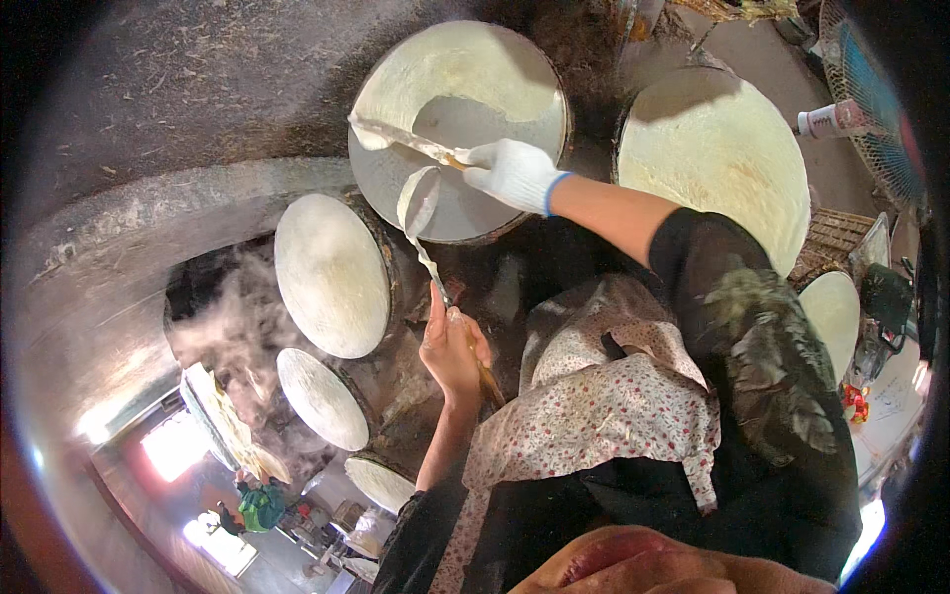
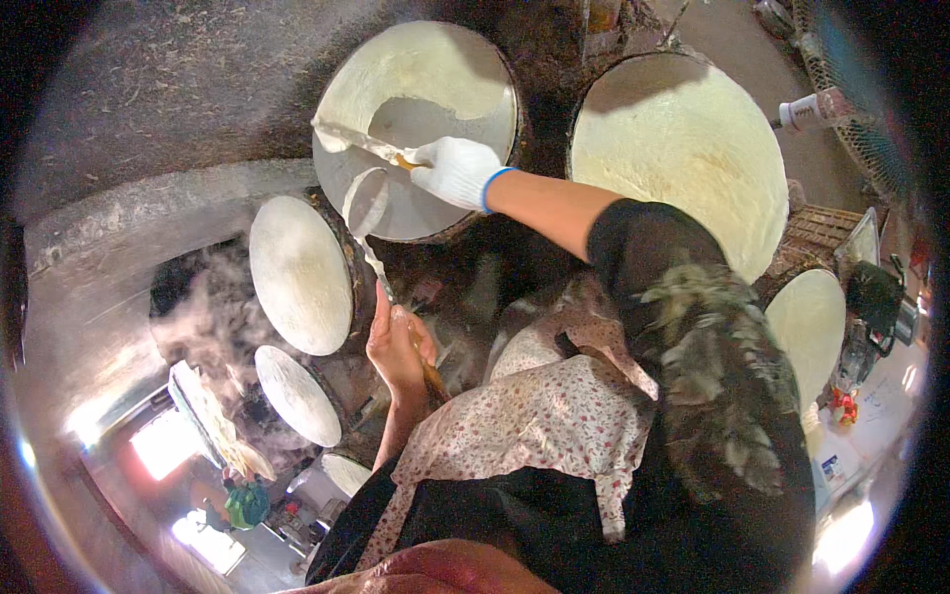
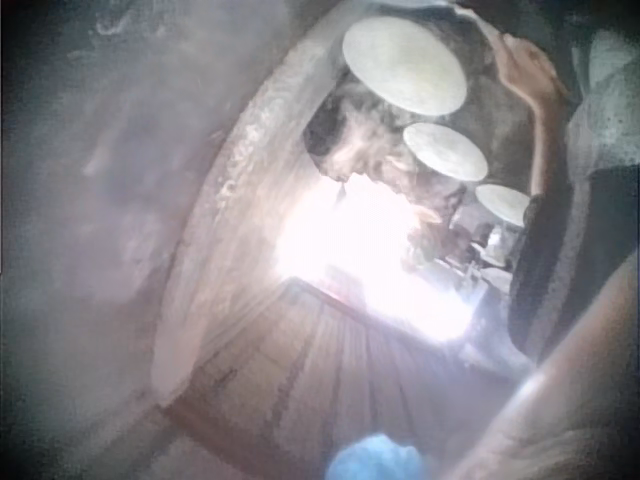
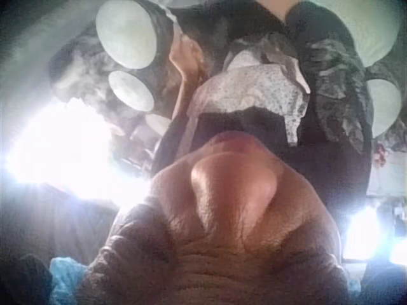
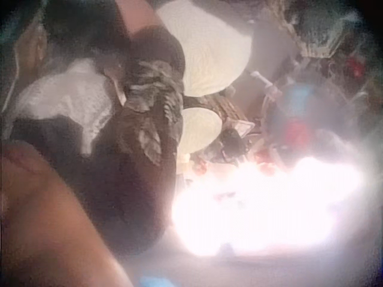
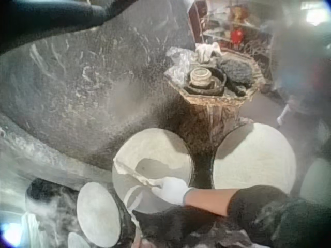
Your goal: The person ladles batter onto several round hot plates and spreads it into thin crepes using a wooden spreader. They repeatedly scoop batter from a metal bowl, pour it onto the plates, and smooth the surface while steam rises from the cooking crepes.
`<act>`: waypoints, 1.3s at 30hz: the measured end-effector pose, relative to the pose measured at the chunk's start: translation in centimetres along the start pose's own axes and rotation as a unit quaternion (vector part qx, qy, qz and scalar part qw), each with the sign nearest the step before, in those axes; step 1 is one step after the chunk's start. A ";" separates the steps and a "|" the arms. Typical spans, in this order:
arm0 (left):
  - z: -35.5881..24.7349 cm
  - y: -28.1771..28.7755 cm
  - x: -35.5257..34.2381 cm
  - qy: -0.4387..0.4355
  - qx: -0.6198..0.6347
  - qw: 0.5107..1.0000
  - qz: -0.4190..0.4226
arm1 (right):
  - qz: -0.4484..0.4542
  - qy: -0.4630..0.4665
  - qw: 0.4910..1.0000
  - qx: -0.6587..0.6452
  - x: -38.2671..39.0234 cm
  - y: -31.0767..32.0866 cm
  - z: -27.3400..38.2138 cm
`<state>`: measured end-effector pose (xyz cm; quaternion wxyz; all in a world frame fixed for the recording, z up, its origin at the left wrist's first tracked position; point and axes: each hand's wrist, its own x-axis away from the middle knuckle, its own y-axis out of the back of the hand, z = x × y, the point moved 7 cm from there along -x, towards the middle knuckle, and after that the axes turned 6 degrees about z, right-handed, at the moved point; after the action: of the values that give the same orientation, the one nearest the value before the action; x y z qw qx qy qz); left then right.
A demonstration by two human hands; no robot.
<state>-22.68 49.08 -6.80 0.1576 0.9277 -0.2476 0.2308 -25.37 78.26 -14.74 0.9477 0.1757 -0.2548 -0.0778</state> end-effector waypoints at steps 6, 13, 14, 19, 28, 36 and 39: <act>0.0 -0.3 -0.1 -0.009 0.009 1.000 -0.001 | -0.116 0.100 0.978 0.140 -1.5 2.0 -1.9; -0.5 -0.3 0.8 -0.018 -0.028 0.999 -0.017 | -0.016 0.030 0.999 -0.042 0.1 0.5 -1.9; -0.6 -0.2 0.9 -0.024 -0.041 0.999 -0.024 | -0.030 0.002 0.999 -0.045 0.1 1.2 -2.2; 0.2 0.3 0.8 -0.004 -0.008 1.000 -0.026 | -0.066 0.081 0.993 0.052 -1.9 1.7 -1.1; 1.2 1.3 1.3 0.000 0.087 0.996 -0.015 | -0.086 -0.007 0.996 -0.003 -1.2 2.2 -1.0; 1.8 3.1 1.8 0.051 0.043 0.995 -0.074 | 0.106 0.041 0.991 0.066 0.8 -0.5 0.2; 0.7 4.9 -0.6 0.023 -0.036 0.992 -0.121 | 0.050 -0.049 0.996 0.053 -0.7 1.7 -0.5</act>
<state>-25.49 44.99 -6.87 0.2233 0.9391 -0.1374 0.2223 -25.63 80.11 -14.86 0.9261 0.2087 -0.3132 -0.0252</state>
